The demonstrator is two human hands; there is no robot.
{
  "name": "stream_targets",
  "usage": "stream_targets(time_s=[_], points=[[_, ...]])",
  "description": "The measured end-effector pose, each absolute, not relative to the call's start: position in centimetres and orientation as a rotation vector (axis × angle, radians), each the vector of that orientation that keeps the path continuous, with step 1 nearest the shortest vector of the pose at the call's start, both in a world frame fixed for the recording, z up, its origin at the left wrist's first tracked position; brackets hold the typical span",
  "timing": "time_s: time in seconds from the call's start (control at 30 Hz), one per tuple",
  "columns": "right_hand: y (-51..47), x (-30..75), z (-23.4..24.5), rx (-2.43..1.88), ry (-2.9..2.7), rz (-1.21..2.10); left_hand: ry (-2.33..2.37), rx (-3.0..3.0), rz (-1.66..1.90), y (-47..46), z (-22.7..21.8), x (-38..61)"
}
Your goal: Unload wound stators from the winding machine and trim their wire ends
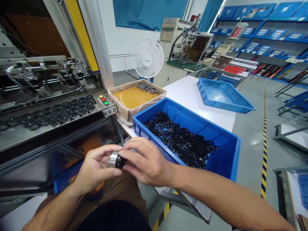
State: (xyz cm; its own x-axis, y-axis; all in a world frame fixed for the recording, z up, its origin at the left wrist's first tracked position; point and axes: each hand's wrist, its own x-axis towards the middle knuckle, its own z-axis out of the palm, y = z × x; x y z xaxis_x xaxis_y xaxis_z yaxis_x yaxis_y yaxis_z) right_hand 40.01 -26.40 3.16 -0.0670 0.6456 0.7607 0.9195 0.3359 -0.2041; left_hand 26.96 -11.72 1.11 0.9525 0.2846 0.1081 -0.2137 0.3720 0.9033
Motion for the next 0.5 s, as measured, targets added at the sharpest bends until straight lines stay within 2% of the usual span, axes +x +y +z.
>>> stream_targets(time_s=[0.5], points=[[-26.26, 40.14, 2.84, -1.427, -1.881, -0.559, 0.127, 1.194, 0.342, -11.44, 0.76, 26.55]])
